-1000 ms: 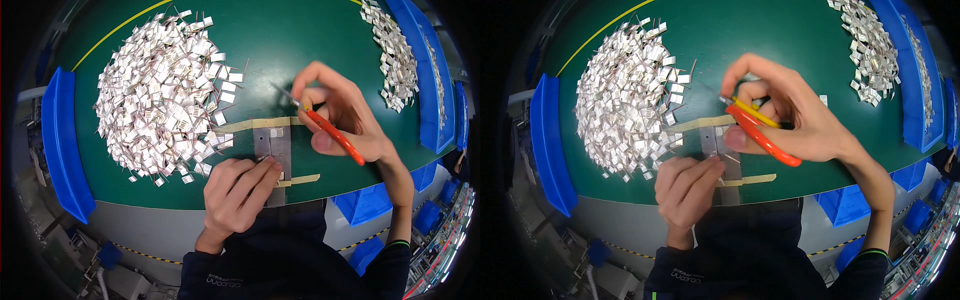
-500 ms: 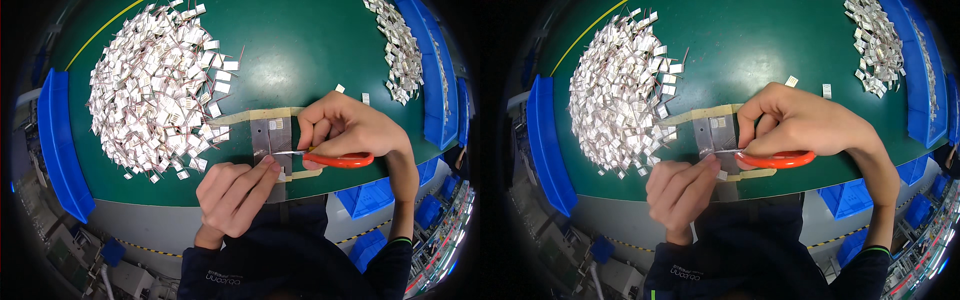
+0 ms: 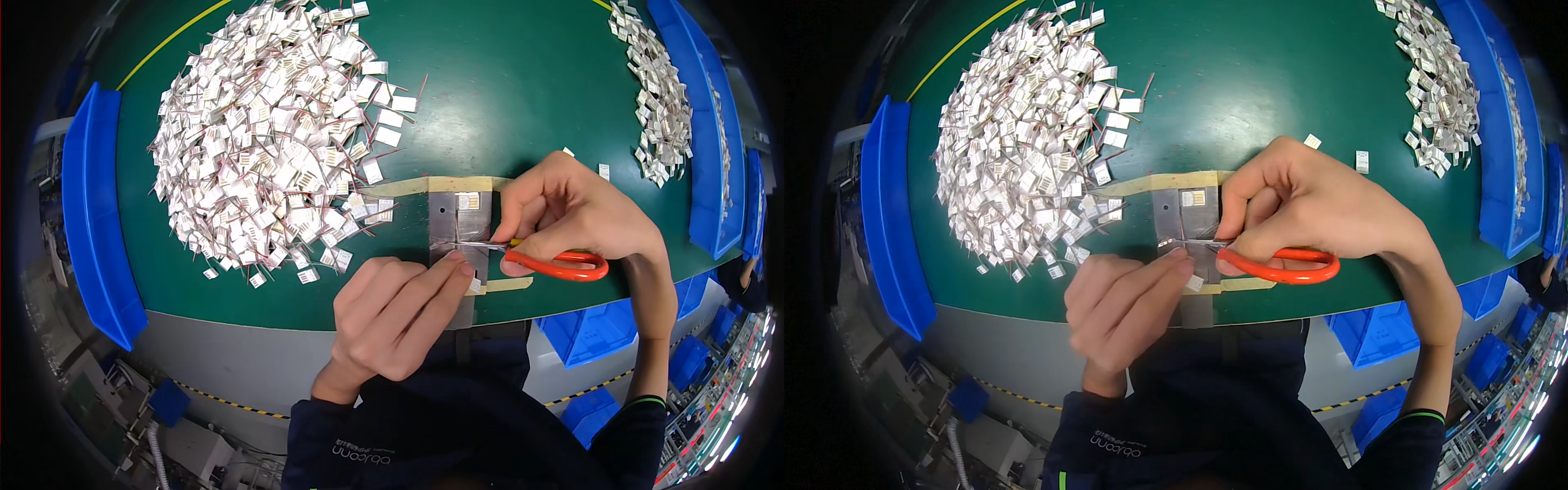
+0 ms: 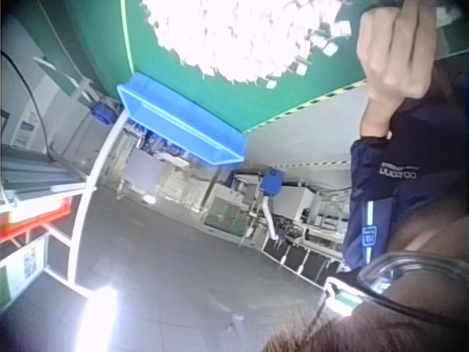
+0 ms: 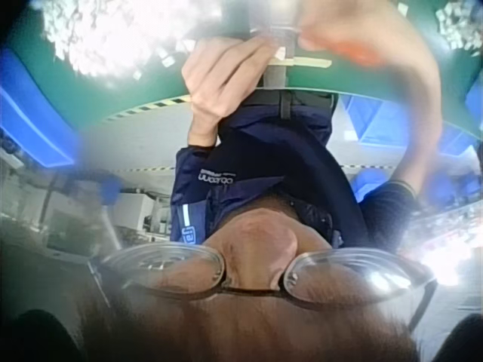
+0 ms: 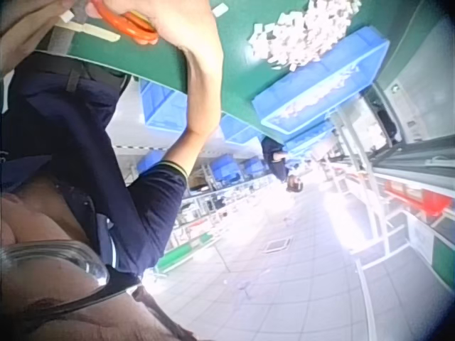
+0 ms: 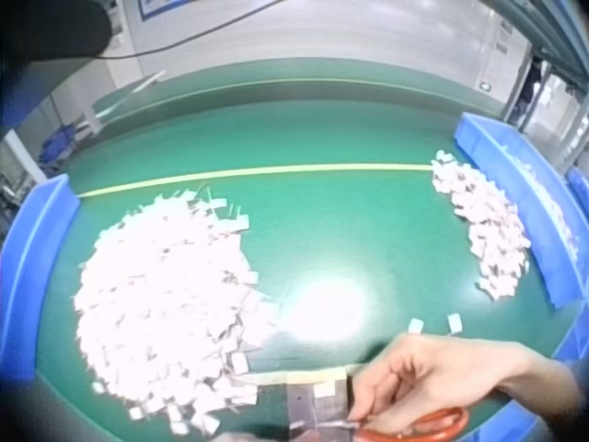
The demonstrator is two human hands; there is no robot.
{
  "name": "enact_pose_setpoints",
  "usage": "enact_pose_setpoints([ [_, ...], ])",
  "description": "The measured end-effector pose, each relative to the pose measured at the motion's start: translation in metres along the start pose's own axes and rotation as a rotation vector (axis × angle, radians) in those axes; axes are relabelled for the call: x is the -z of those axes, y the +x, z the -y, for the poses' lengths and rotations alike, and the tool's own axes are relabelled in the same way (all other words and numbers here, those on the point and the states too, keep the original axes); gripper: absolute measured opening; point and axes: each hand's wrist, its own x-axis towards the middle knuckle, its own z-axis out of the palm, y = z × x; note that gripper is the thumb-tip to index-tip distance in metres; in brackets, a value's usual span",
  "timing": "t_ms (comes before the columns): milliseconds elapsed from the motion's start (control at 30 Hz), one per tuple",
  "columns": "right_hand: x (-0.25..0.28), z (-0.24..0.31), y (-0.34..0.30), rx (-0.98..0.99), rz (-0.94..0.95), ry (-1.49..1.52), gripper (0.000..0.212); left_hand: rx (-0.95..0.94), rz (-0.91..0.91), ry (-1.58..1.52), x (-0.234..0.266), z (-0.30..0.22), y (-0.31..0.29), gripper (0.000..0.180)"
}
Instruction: The person trims wires on small electronic components by aligning each piece against a metal fixture on the workbench, cutting the wires with scissors, and placing the finished components into a pile.
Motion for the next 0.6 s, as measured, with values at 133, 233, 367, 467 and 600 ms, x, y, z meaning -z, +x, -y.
enact_pose_setpoints([
  [133,0.0017,0.0013,-0.0013,0.011,-0.025,-0.034,0.011,0.063,-0.029,0.022,-0.0015,-0.0035,0.0013,0.022],
  [233,0.0054,0.0025,-0.0035,-0.088,-0.006,-0.071,0.012,0.060,-0.033,0.026,-0.0031,-0.0040,0.0012,0.022],
  [367,0.0048,0.0002,-0.0042,-0.073,-0.042,-0.092,0.011,-0.014,0.006,-0.019,-0.0005,-0.0003,-0.0007,0.029],
  [467,0.0056,0.0009,-0.0059,-0.082,-0.038,-0.092,0.011,-0.014,0.008,0.000,-0.0001,-0.0012,-0.0018,0.029],
  [600,0.0079,0.0028,-0.0051,-0.075,0.017,-0.113,0.010,-0.008,-0.013,-0.003,0.0010,-0.0021,-0.0024,0.028],
])
